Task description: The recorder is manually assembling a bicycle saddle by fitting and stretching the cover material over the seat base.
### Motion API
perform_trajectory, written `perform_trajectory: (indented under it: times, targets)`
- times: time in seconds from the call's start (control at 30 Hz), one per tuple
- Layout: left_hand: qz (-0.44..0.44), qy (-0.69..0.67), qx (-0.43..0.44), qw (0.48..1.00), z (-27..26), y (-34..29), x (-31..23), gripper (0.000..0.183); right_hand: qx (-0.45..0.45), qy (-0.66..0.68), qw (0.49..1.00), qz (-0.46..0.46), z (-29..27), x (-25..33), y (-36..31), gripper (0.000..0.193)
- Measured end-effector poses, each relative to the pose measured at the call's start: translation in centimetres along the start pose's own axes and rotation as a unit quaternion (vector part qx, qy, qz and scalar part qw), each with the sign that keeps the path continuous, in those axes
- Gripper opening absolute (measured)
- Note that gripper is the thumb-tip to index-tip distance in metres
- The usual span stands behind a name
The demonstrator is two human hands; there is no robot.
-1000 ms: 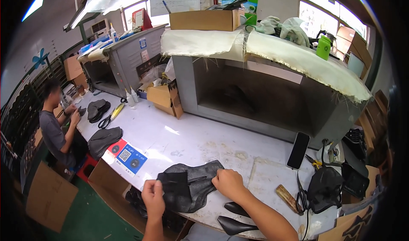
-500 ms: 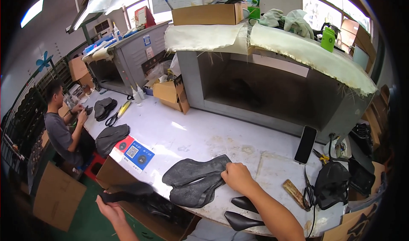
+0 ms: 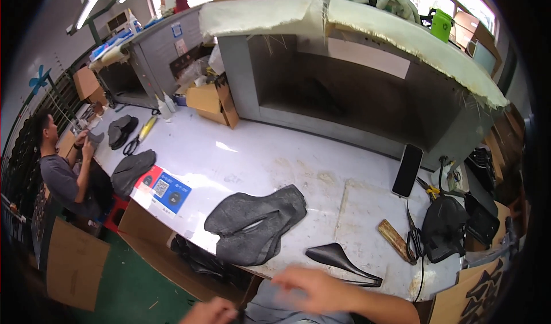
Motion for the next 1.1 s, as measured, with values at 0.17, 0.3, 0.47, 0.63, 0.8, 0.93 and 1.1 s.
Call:
perform_trajectory:
  times: [0.17,0.3,0.47,0.63,0.8,0.93,1.1]
  targets:
    - [0.139,-0.144,0.115,0.973,5.9,3.8,-3.7,0.014,0.017,0.008,1.000,0.011,3.3,0.3,-4.8,0.026]
    - [0.175,-0.242,0.152,0.942,7.2,6.5,-6.1,0.023,0.016,0.060,0.998,0.014,0.9,0.0,-8.3,0.025]
    - [0.278,-0.229,0.425,0.831,10.2,9.3,-4.6,0.030,-0.172,0.099,0.973,-0.122,-2.1,0.1,-13.5,0.021]
    - [0.080,-0.351,0.512,0.780,12.3,10.3,-3.1,0.024,-0.259,0.251,0.927,-0.108,-2.7,-2.0,-15.6,0.023]
    - [0.108,-0.279,0.490,0.819,12.1,12.0,-5.4,0.022,-0.267,0.202,0.936,-0.107,-4.3,-2.4,-16.4,0.021]
    - [0.184,-0.243,0.493,0.815,10.7,13.3,-6.8,0.025,-0.257,0.199,0.935,-0.139,-5.0,-2.6,-16.5,0.021]
    - [0.398,-0.152,0.325,0.844,8.0,13.7,-10.9,0.013,-0.235,0.158,0.941,-0.184,-7.0,-0.2,-16.3,0.028]
Point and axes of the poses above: each hand's wrist, its own y-axis towards the middle knuckle, its own z-axis out of the palm, x = y × z, the point moved 4 cm from there along y, towards the middle knuckle, and after that the axes turned 9 degrees about z, right-handed, at the moved point
